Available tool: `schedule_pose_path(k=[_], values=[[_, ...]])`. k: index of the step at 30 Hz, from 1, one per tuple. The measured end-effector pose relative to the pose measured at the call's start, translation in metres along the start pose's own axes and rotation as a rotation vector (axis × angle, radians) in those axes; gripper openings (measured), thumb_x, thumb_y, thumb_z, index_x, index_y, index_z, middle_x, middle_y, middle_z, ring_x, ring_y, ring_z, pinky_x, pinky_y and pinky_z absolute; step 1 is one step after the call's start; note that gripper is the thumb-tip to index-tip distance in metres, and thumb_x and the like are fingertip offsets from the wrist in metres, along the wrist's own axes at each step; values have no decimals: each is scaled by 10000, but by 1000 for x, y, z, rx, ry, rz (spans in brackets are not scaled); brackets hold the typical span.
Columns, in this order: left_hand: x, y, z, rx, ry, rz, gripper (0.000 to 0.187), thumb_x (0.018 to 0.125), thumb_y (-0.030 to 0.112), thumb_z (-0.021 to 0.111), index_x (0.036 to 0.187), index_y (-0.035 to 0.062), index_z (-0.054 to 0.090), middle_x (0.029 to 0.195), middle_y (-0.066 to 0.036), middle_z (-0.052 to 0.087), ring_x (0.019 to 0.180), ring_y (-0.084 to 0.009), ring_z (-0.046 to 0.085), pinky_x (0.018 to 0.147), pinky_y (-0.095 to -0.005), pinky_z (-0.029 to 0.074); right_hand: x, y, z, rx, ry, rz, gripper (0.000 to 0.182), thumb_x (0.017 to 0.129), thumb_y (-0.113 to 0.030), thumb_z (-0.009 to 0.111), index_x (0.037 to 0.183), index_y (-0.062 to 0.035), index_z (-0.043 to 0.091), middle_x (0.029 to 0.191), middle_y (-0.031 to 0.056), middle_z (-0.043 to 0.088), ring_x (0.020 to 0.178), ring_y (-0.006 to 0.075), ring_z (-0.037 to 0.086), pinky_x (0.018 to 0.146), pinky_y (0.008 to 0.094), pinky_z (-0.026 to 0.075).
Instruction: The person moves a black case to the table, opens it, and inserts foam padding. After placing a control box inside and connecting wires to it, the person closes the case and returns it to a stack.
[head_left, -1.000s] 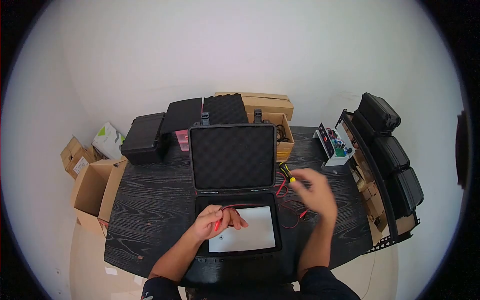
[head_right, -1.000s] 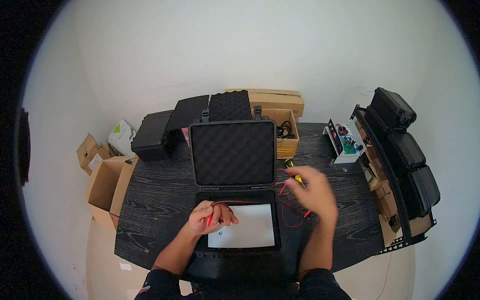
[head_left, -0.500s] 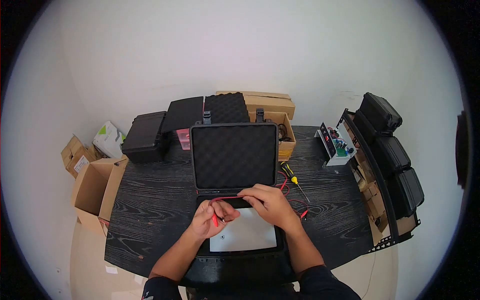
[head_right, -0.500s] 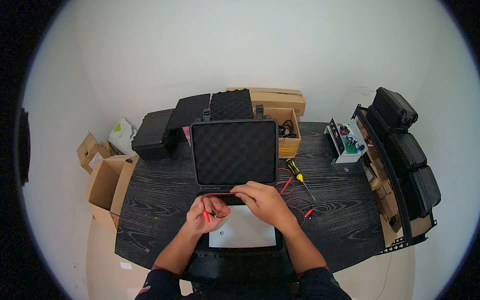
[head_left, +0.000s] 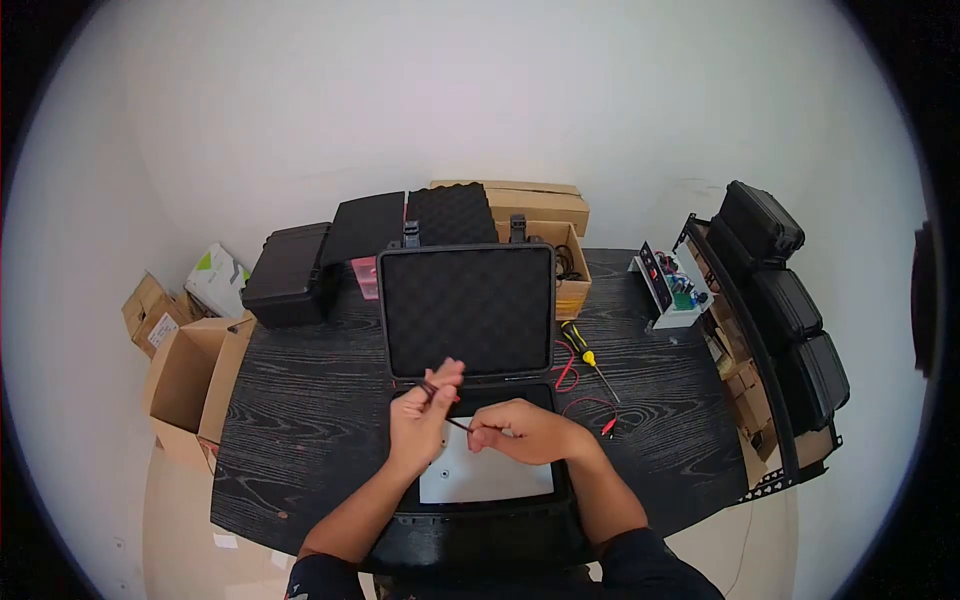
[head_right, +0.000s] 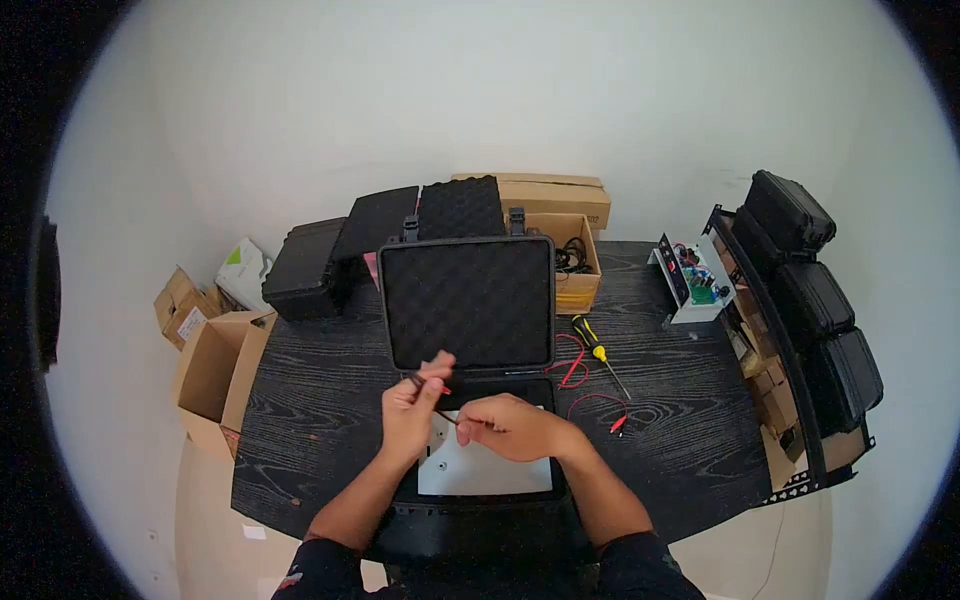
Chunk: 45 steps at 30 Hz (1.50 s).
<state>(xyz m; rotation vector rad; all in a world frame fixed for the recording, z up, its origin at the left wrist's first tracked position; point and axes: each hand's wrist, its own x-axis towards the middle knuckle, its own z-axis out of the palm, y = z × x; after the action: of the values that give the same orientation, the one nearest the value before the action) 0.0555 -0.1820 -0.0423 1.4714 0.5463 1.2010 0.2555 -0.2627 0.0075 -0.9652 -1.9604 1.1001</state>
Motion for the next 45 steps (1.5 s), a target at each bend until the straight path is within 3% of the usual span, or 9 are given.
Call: schedule_pose_path(k=[3,6,9,15,24,30,33,36,45], values=[[-3,6,2,175,-221,-21,349,1149,254,526,1047,-14,726,1128,-115,780,1098,-181,699,1046,-346,507,-3,2,-3,167,216,127,138,1047,-91,626,1013,21,700,884,98,718,857,194,708,756,357,545],[-8,5,2,89,-537,-145,564,1187,405,372,992,-6,705,935,-79,729,855,-149,635,812,-363,527,-3,-18,-9,-106,357,87,116,1020,-86,666,1012,22,707,902,103,721,835,210,706,734,349,540],[-10,7,1,-85,-728,-334,571,1189,395,357,926,-5,669,904,-102,721,859,-180,680,936,-377,540,-2,-18,-13,-414,384,44,105,994,-84,697,1013,16,719,920,112,721,808,242,702,727,352,547],[-8,1,-8,-450,-667,-377,509,1151,319,369,783,28,566,796,-158,682,866,-299,733,1189,-511,434,-2,-10,-14,-482,360,-36,91,993,-101,701,1027,-27,742,1109,105,716,1057,276,665,935,377,530],[-6,8,-5,-298,-632,-401,493,1064,310,439,653,56,535,778,-213,708,810,-350,735,1126,-542,470,-12,2,-29,102,190,-55,188,1076,-161,612,951,-33,669,1349,119,597,1236,237,542,1045,391,452],[-6,3,-9,-523,-591,-237,413,1108,275,468,787,31,555,867,-166,709,937,-294,731,1106,-487,490,-3,9,-23,-235,243,-17,272,1102,-230,588,920,-48,675,1309,106,594,1201,214,537,1048,385,435],[-7,4,-5,-241,-517,-347,408,1097,269,475,771,42,569,905,-211,732,974,-334,734,1158,-543,449,-7,0,-24,45,267,-5,305,1104,-251,590,895,-46,675,1232,96,594,1166,192,536,1036,370,432],[-10,-2,-6,-137,-640,-317,322,1102,191,501,825,37,562,944,-156,727,1020,-277,725,1140,-480,468,-9,2,-26,128,248,-15,311,1102,-257,599,884,-46,669,1187,90,582,1137,183,536,1008,357,440],[-10,7,-10,-640,-460,-191,460,1045,335,505,708,33,587,888,-236,721,958,-377,723,1144,-577,455,0,19,-19,-149,170,126,389,1097,-223,588,780,-8,659,869,57,620,767,162,587,714,337,483]])
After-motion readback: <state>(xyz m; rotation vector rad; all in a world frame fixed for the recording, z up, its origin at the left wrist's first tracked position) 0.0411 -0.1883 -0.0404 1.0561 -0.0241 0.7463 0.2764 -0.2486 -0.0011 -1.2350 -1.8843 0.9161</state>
